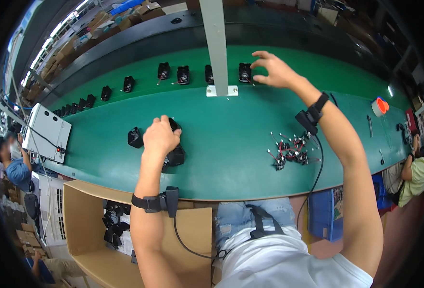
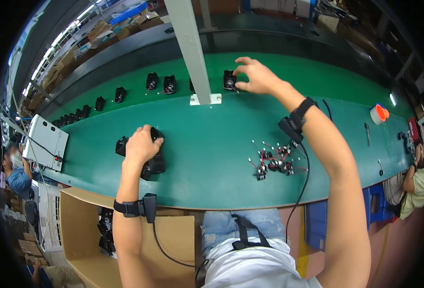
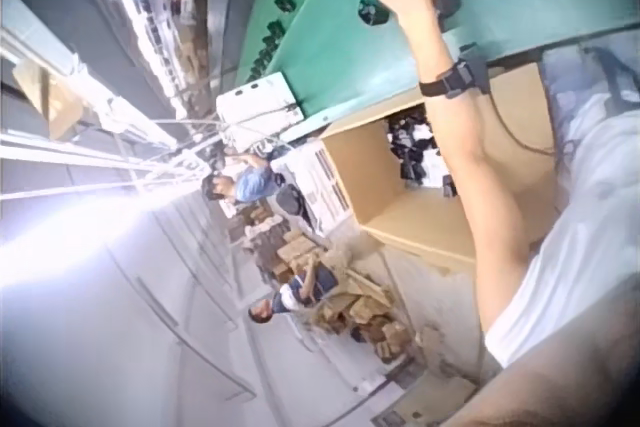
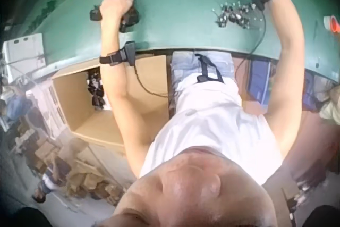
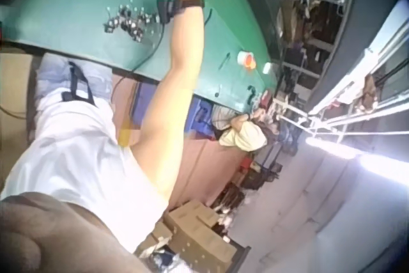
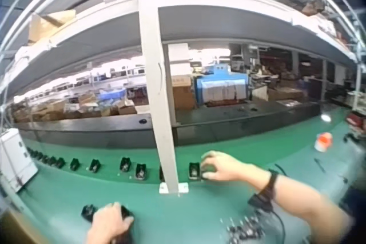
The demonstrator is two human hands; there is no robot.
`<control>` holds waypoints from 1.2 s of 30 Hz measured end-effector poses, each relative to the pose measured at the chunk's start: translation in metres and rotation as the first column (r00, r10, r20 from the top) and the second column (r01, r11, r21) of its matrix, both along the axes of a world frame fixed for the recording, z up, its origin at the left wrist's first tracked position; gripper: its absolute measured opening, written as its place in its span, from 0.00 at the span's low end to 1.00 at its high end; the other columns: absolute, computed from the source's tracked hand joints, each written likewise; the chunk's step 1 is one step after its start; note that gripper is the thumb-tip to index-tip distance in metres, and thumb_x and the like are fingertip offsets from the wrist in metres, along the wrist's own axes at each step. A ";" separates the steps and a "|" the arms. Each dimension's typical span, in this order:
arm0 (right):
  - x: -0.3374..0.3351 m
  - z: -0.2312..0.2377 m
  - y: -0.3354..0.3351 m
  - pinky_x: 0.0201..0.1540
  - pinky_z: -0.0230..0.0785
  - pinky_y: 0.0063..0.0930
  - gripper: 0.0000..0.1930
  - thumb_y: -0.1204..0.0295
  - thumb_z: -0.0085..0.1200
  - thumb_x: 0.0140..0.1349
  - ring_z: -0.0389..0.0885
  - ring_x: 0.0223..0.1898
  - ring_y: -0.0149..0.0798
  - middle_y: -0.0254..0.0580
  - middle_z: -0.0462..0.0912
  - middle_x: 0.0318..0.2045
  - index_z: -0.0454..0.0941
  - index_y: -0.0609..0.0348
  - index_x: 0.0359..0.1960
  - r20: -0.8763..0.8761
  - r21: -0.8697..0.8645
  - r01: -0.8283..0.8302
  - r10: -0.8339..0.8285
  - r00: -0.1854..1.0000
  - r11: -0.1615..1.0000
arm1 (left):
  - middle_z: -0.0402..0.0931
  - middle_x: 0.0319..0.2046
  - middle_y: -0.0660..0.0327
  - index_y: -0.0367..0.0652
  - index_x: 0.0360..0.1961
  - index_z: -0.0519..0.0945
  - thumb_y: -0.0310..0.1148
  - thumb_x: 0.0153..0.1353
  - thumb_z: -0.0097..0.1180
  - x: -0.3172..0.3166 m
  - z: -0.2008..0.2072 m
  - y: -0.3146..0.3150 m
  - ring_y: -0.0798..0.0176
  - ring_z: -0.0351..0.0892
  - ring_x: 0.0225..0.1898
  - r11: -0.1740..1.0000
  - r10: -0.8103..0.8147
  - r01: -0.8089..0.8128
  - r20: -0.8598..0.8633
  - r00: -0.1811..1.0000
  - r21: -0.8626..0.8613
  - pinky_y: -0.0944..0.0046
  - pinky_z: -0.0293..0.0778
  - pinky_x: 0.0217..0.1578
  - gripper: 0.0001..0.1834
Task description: The person assembles small black electronic devices by inserting circuit boards with wires into the casings. They pick up each casing from a box, insert a board, and place the finished unit on the green workbench, repeating this process for multiple units.
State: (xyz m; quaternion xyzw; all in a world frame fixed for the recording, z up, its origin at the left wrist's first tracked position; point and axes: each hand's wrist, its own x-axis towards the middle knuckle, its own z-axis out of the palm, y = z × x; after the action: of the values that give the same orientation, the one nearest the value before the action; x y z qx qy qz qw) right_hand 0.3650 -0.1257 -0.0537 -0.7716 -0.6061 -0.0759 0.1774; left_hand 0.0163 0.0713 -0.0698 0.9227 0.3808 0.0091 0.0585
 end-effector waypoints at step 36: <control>-0.171 -0.013 -0.081 0.34 0.73 0.19 0.21 0.80 0.57 0.58 0.79 0.31 0.23 0.36 0.80 0.34 0.68 0.58 0.53 -0.941 0.077 -0.016 0.078 0.329 0.997 | 0.79 0.38 0.61 0.40 0.49 0.78 0.42 0.63 0.65 0.037 -0.015 -0.100 0.71 0.78 0.32 0.420 -0.116 0.645 0.667 0.736 -0.638 0.68 0.77 0.33 0.21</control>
State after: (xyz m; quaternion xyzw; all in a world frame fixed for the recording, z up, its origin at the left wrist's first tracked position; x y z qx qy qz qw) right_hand 0.1936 -0.2068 -0.0664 -0.6504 -0.4115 0.3736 0.5178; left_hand 0.0533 -0.0288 -0.0851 0.7955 0.0712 0.0623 0.5985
